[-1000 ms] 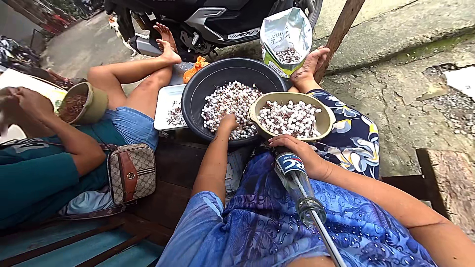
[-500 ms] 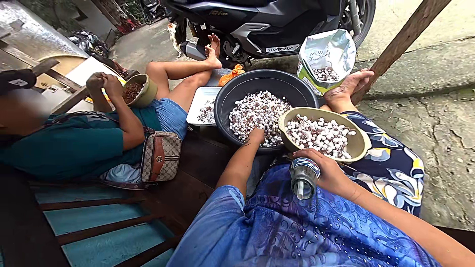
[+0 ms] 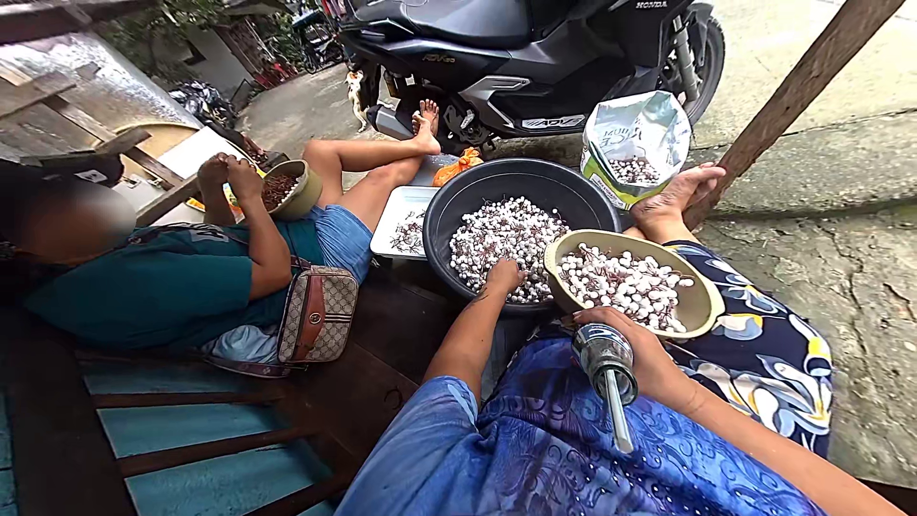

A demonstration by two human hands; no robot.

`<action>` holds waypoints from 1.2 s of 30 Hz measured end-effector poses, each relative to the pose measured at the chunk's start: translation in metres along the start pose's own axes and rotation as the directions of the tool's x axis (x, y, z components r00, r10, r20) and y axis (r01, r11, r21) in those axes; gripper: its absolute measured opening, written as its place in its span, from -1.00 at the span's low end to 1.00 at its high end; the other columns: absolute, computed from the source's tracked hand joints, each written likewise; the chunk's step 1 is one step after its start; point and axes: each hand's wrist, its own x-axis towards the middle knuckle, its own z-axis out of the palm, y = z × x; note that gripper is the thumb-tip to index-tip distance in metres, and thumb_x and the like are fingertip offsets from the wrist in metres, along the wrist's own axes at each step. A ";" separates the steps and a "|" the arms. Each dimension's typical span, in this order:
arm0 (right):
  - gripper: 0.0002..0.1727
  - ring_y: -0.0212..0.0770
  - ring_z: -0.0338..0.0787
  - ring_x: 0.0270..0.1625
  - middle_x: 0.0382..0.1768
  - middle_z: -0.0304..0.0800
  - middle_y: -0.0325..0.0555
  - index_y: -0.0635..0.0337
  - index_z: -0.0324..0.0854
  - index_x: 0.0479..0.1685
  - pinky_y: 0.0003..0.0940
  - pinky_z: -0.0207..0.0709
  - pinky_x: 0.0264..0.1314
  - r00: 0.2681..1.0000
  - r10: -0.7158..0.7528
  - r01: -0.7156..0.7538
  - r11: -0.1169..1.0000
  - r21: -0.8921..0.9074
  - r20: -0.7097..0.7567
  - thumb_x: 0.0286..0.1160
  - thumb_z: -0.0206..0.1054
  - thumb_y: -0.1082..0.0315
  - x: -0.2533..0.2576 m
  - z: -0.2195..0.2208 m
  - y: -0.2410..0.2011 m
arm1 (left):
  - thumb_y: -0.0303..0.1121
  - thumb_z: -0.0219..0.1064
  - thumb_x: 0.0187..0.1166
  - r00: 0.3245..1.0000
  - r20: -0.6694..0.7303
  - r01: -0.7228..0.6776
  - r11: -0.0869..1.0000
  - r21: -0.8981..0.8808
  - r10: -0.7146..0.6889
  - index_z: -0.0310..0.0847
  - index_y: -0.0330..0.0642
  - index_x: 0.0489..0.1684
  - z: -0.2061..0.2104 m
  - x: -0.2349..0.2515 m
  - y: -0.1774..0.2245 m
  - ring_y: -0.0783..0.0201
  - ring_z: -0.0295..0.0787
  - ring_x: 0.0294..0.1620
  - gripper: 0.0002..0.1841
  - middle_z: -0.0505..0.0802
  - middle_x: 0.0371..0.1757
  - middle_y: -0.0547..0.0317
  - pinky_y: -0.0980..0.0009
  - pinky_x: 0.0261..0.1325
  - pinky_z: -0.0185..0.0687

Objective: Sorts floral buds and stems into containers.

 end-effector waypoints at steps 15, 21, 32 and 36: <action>-0.42 -0.18 0.79 0.33 0.19 0.84 0.06 0.26 0.71 0.18 -0.29 0.60 0.44 0.998 -0.052 0.053 0.998 0.046 -0.017 0.39 0.46 -0.06 -0.003 0.002 0.005 | -0.29 0.02 0.87 0.960 -0.275 -0.266 -0.146 -0.953 0.051 0.42 -0.07 0.16 -0.079 -0.051 0.046 0.45 0.65 -0.39 -0.85 0.68 -0.21 0.30 0.51 -0.22 0.68; -0.45 -0.15 0.79 0.33 0.19 0.83 0.10 0.29 0.70 0.19 -0.27 0.60 0.44 0.999 -0.037 0.037 0.998 0.053 0.004 0.40 0.45 0.00 -0.004 -0.001 0.003 | -0.34 -0.05 0.89 0.924 -0.283 -0.225 -0.234 -0.946 0.256 0.45 -0.06 0.05 -0.090 -0.075 0.087 0.46 0.71 -0.37 -0.85 0.73 -0.28 0.31 0.53 -0.17 0.72; -0.43 -0.18 0.78 0.32 0.18 0.84 0.05 0.26 0.71 0.20 -0.26 0.59 0.46 1.000 -0.007 0.008 0.997 0.075 -0.014 0.36 0.51 -0.02 -0.006 -0.001 0.008 | -0.46 0.26 0.71 0.857 -0.291 -0.498 0.544 -0.675 0.424 0.52 -0.35 0.39 -0.082 -0.080 0.100 0.14 0.77 -0.16 -0.67 0.72 0.29 -0.18 0.14 -0.05 0.74; -0.44 -0.27 0.82 0.25 0.13 0.87 -0.05 0.20 0.74 0.15 -0.31 0.64 0.39 0.998 -0.027 0.029 0.999 0.032 -0.061 0.28 0.51 -0.04 -0.002 0.004 0.009 | -0.36 0.26 0.74 0.882 -0.391 -0.434 0.779 -0.451 0.265 0.60 -0.32 0.33 -0.085 -0.036 0.055 -0.01 0.81 0.07 -0.69 0.76 0.31 -0.19 0.01 0.22 0.71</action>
